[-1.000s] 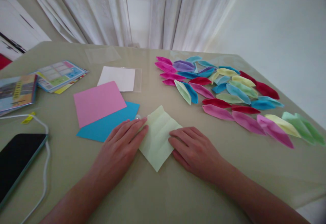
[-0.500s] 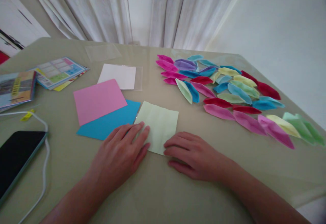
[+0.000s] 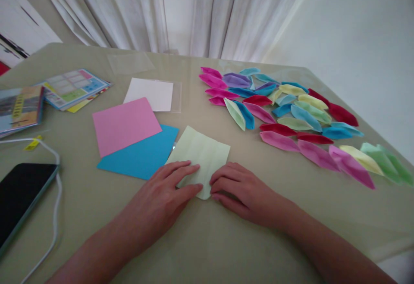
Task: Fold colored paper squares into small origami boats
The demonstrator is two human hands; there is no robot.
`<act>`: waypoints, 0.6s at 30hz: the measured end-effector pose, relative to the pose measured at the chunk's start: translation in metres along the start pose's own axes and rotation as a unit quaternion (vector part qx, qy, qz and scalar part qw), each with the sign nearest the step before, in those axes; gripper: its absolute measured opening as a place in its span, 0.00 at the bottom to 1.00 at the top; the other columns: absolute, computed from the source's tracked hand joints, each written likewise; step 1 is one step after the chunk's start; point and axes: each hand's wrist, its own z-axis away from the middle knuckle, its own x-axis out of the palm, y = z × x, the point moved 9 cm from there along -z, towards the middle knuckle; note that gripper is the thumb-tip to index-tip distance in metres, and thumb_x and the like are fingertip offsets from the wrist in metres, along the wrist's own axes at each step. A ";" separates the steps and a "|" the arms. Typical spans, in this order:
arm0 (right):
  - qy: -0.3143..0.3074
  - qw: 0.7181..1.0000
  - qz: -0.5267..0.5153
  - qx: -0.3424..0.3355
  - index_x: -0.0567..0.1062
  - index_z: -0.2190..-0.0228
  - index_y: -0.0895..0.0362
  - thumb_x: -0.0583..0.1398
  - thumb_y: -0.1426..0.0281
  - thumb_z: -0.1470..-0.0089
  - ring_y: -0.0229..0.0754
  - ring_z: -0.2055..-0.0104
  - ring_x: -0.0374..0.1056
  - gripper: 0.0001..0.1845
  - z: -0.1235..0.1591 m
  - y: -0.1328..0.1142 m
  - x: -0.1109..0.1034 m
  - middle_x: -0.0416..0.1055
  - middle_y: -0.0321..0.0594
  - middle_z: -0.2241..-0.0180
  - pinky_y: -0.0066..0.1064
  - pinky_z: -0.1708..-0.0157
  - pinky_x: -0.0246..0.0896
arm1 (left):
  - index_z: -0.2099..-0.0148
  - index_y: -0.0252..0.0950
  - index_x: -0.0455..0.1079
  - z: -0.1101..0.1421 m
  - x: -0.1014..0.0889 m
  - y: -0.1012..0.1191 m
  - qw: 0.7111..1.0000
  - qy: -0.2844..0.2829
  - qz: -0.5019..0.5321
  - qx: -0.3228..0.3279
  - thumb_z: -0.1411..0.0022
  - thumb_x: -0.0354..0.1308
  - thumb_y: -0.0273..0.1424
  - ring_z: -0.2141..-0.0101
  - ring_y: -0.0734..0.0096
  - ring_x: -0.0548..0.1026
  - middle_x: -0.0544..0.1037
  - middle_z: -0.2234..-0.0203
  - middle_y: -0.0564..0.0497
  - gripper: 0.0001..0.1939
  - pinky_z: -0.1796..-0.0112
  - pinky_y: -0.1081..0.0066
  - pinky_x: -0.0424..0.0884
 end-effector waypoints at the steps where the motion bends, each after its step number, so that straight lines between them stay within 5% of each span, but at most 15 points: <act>1: 0.002 1.000 -0.016 0.019 0.77 0.58 0.57 0.59 0.70 0.29 0.44 0.52 0.72 0.06 0.000 0.003 0.000 0.77 0.43 0.56 0.37 0.48 0.66 | 0.48 0.46 0.80 -0.001 0.000 0.002 1.000 0.001 0.012 -0.002 0.27 0.54 0.23 0.38 0.51 0.71 0.77 0.38 0.46 0.17 0.41 0.47 0.72; 5: 0.024 0.996 -0.057 0.068 0.76 0.60 0.56 0.60 0.71 0.31 0.43 0.53 0.72 0.04 0.001 0.012 0.001 0.75 0.43 0.56 0.34 0.51 0.67 | 0.51 0.48 0.80 -0.002 0.000 0.007 0.998 0.014 0.057 -0.013 0.26 0.56 0.26 0.40 0.55 0.73 0.79 0.41 0.51 0.14 0.36 0.45 0.62; 11: 0.060 0.992 -0.070 0.087 0.75 0.62 0.56 0.61 0.72 0.33 0.43 0.54 0.71 0.02 0.004 0.019 0.004 0.74 0.43 0.56 0.33 0.52 0.67 | 0.52 0.46 0.80 -0.003 -0.011 0.013 0.994 0.067 0.086 -0.002 0.24 0.57 0.32 0.50 0.68 0.80 0.85 0.51 0.57 0.10 0.34 0.57 0.57; 18: 0.072 0.991 -0.059 0.101 0.74 0.64 0.55 0.63 0.70 0.33 0.43 0.55 0.72 0.04 0.003 0.023 0.006 0.74 0.41 0.57 0.32 0.54 0.67 | 0.55 0.45 0.81 -0.003 -0.011 0.016 0.997 0.042 0.063 0.008 0.24 0.56 0.31 0.50 0.66 0.80 0.84 0.51 0.55 0.11 0.33 0.54 0.57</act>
